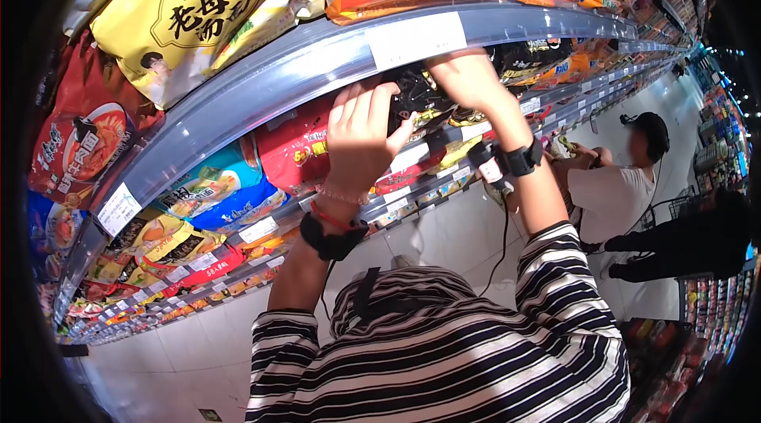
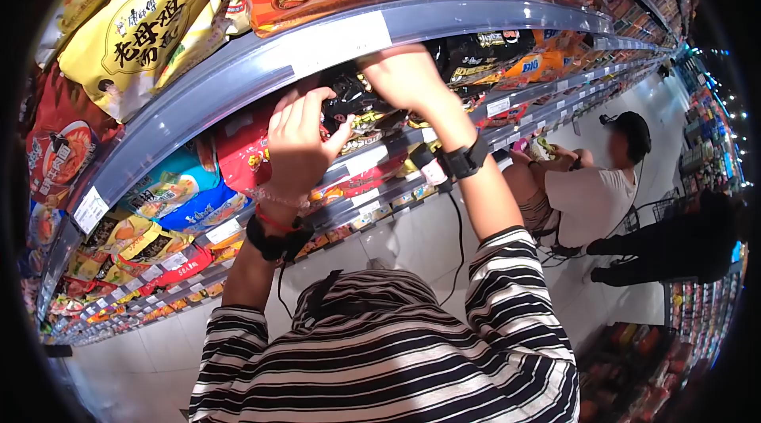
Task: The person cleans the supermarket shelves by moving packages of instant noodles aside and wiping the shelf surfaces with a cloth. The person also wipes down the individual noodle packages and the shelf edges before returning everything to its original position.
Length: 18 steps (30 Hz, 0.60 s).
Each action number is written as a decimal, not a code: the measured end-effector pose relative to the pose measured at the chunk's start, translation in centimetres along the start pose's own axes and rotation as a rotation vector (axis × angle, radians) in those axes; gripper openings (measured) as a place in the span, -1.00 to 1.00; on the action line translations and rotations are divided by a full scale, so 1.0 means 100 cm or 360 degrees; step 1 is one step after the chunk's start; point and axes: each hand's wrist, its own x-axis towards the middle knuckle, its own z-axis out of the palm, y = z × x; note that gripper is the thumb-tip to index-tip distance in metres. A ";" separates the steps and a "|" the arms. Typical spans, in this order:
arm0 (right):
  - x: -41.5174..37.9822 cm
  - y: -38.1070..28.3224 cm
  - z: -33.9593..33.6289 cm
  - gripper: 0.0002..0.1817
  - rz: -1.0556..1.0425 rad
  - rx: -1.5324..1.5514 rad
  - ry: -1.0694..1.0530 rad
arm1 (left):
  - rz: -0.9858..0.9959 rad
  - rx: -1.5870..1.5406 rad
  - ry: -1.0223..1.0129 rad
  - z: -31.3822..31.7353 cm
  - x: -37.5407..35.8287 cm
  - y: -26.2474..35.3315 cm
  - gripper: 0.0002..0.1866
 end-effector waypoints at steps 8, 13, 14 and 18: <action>0.016 0.007 0.011 -0.71 0.0014 -0.0347 0.0392 | 0.0004 0.0026 0.0013 0.006 0.000 -0.002 -0.62; 0.001 -0.038 0.030 -0.62 -0.0183 0.0314 0.0538 | -0.0083 0.0011 -0.0108 0.010 -0.004 -0.009 -0.57; -0.005 -0.037 0.032 -0.64 -0.0335 0.0141 0.0544 | -0.0100 0.0009 -0.0141 0.011 -0.005 -0.010 -0.56; -0.035 0.000 0.067 -0.54 -0.0576 -0.0052 0.0878 | -0.0086 -0.0069 -0.0194 0.005 -0.002 -0.010 -0.57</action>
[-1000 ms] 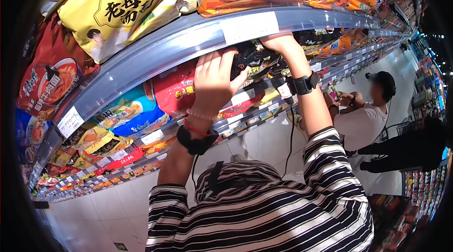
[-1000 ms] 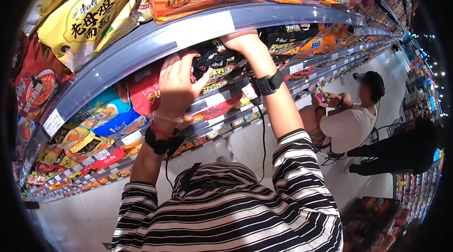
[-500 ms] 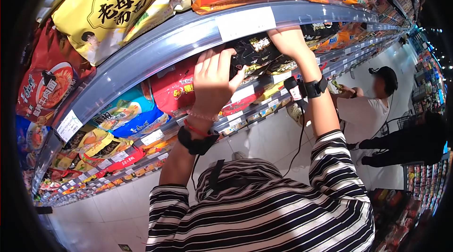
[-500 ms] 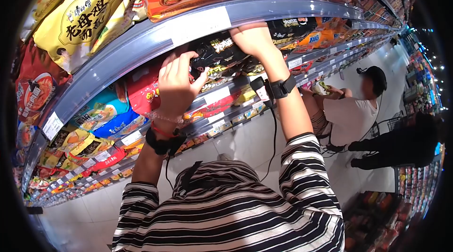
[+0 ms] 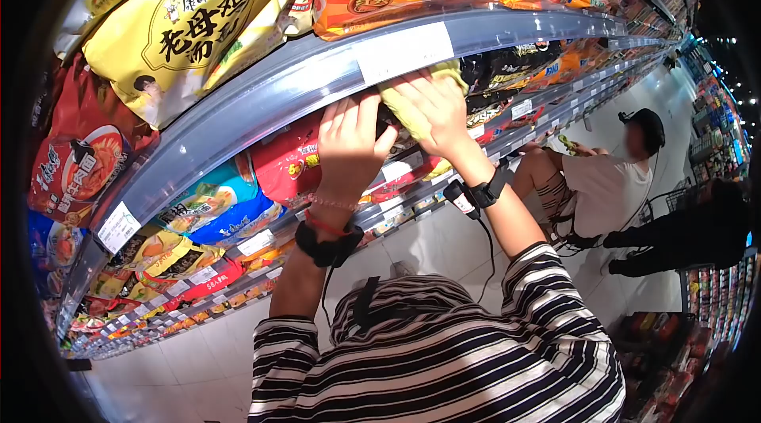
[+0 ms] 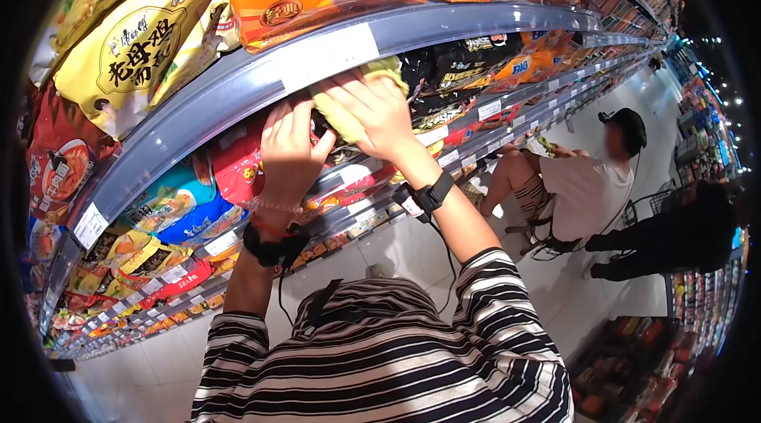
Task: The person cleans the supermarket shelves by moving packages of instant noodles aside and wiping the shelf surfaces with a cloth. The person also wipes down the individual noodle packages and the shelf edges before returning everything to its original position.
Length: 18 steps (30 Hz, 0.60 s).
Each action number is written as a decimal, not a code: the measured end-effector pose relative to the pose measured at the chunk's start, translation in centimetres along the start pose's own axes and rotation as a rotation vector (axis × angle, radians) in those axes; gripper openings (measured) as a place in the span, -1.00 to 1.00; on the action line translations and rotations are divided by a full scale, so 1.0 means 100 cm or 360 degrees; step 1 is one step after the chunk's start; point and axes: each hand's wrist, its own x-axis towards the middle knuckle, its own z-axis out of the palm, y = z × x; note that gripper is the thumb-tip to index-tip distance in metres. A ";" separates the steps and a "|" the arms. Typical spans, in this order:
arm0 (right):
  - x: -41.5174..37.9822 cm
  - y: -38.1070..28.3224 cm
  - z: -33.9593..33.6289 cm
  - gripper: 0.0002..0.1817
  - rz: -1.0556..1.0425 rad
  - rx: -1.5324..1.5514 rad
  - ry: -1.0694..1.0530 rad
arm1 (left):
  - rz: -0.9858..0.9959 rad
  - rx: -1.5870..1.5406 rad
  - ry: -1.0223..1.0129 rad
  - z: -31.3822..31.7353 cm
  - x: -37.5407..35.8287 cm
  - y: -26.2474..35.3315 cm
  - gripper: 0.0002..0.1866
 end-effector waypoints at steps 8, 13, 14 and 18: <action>-0.090 0.027 0.040 -0.34 0.0210 -0.0240 0.0282 | -0.0004 -0.0005 0.0041 -0.004 0.002 0.004 -0.61; -0.134 -0.006 0.087 -0.33 -0.0092 -0.0083 -0.0012 | -0.0023 -0.0016 0.0015 -0.005 -0.002 -0.001 -0.55; -0.143 -0.007 0.085 -0.32 -0.0077 -0.0211 -0.0253 | 0.0002 -0.0085 -0.0043 -0.011 -0.002 0.000 -0.56; -0.157 -0.001 0.078 -0.16 -0.0212 -0.0051 -0.0489 | -0.0039 -0.0210 -0.0352 -0.039 -0.012 -0.003 -0.41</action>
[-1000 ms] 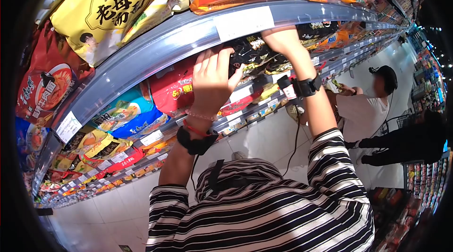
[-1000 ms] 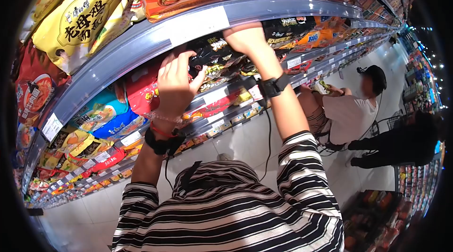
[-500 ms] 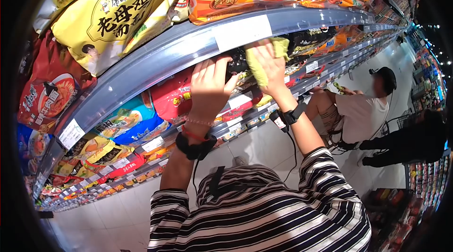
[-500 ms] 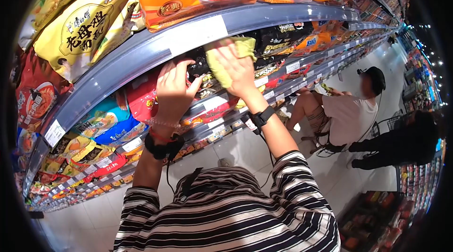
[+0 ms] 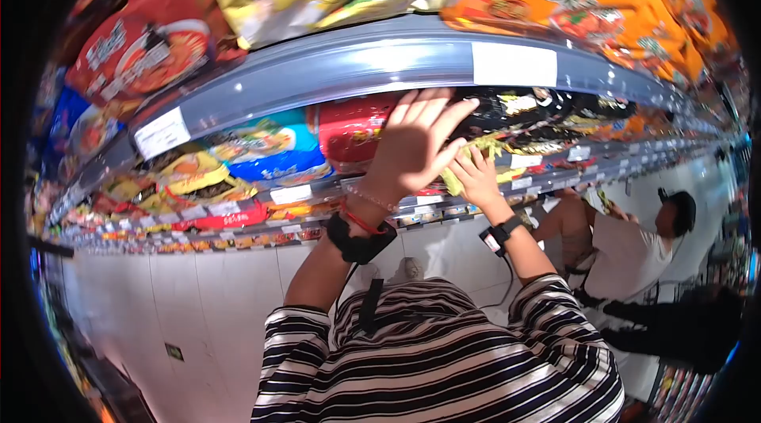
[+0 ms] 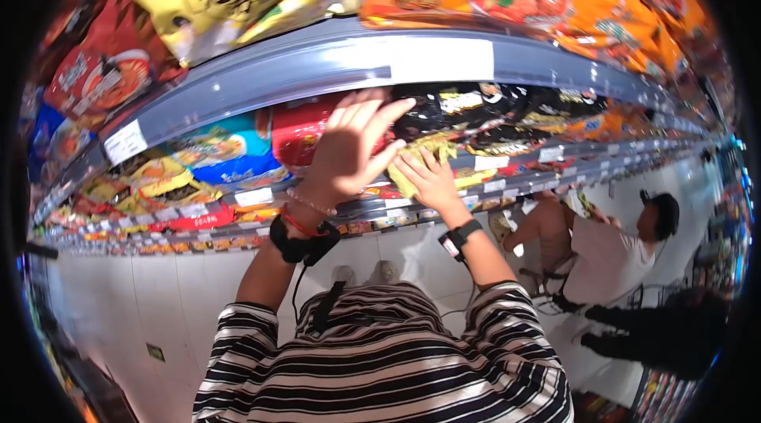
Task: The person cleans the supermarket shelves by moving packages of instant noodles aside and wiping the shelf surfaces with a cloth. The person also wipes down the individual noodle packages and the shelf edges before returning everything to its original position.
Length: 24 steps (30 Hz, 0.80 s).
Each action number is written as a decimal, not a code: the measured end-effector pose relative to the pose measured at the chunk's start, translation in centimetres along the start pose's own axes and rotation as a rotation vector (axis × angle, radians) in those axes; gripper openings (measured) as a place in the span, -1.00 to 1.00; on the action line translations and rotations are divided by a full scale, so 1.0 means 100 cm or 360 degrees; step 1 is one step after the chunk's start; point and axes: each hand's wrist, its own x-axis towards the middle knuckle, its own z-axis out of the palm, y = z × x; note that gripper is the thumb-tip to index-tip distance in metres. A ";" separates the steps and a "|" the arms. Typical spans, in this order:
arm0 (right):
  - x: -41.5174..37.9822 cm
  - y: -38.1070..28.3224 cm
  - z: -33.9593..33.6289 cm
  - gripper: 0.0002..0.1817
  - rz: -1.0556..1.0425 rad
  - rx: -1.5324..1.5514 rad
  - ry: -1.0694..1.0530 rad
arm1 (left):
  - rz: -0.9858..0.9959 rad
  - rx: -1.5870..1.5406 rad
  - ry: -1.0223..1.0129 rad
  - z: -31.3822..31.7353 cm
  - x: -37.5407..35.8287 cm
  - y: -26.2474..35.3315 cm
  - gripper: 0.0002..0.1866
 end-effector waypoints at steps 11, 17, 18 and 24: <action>0.011 -0.082 0.005 -0.52 0.0677 0.1404 -0.0453 | -0.0350 0.0513 0.0472 -0.078 -0.120 -0.062 -0.42; 0.135 -0.173 -0.033 -0.56 0.1621 0.2129 0.0372 | -0.0663 0.0892 0.0659 -0.149 -0.189 -0.114 -0.45; 0.144 -0.178 -0.027 -0.57 0.1545 0.1964 0.0473 | -0.0630 0.0896 0.0678 -0.162 -0.198 -0.123 -0.39; 0.261 -0.247 -0.004 -0.54 0.0605 0.0688 0.0841 | -0.0502 0.0963 0.0800 -0.242 -0.239 -0.182 -0.44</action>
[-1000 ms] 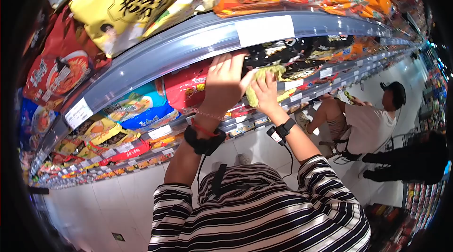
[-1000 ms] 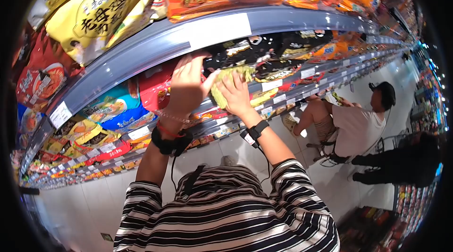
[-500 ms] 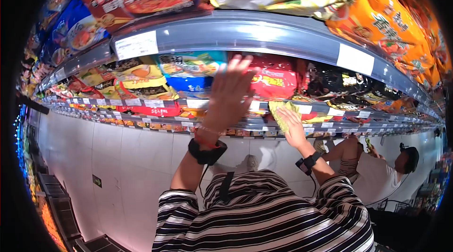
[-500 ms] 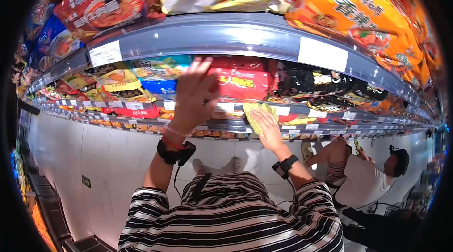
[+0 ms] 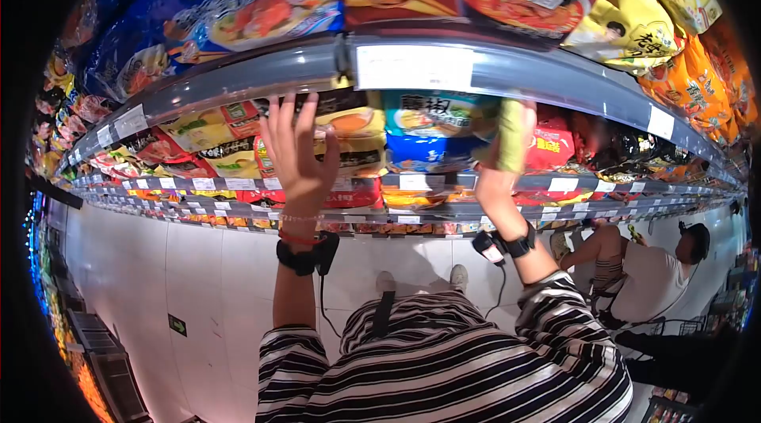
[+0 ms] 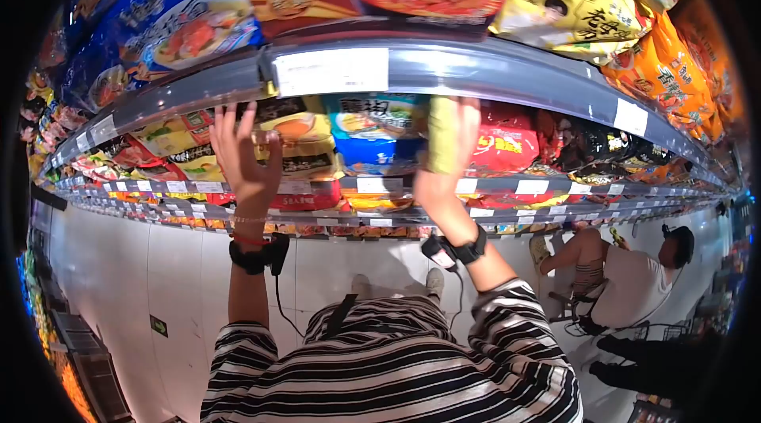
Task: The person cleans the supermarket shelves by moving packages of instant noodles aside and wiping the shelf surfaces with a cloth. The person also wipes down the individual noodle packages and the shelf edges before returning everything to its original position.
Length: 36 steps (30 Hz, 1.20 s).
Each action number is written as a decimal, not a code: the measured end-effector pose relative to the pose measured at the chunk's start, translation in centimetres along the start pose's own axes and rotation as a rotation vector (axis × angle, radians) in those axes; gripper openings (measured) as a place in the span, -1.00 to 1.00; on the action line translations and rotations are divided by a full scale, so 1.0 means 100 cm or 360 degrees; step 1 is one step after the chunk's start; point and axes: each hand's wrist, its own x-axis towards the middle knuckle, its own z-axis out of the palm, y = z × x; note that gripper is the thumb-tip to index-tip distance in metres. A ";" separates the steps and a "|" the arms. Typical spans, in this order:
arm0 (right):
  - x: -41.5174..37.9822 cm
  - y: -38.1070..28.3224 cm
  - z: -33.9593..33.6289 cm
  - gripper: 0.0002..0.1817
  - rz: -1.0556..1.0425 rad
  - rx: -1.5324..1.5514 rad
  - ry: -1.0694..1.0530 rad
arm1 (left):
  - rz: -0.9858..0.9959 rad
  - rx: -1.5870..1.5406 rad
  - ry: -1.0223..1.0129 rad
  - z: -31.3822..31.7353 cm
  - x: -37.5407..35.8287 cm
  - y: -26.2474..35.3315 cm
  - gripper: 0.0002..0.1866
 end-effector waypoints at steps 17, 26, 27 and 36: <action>-0.018 -0.046 0.116 -0.22 -0.0985 -0.0853 -0.0445 | 0.0204 -0.0380 -0.0189 -0.021 0.023 -0.077 -0.52; -0.030 -0.017 0.108 -0.52 -0.0492 -0.0581 -0.0149 | 0.0128 -0.0376 -0.0324 -0.029 0.026 -0.071 -0.59; -0.028 -0.032 0.120 -0.53 -0.0496 -0.0546 -0.0235 | 0.0114 -0.0388 -0.0313 -0.030 0.026 -0.071 -0.60; -0.027 -0.073 0.142 -0.23 -0.0331 -0.0316 -0.0359 | 0.0027 -0.0516 -0.0295 -0.025 0.024 -0.071 -0.58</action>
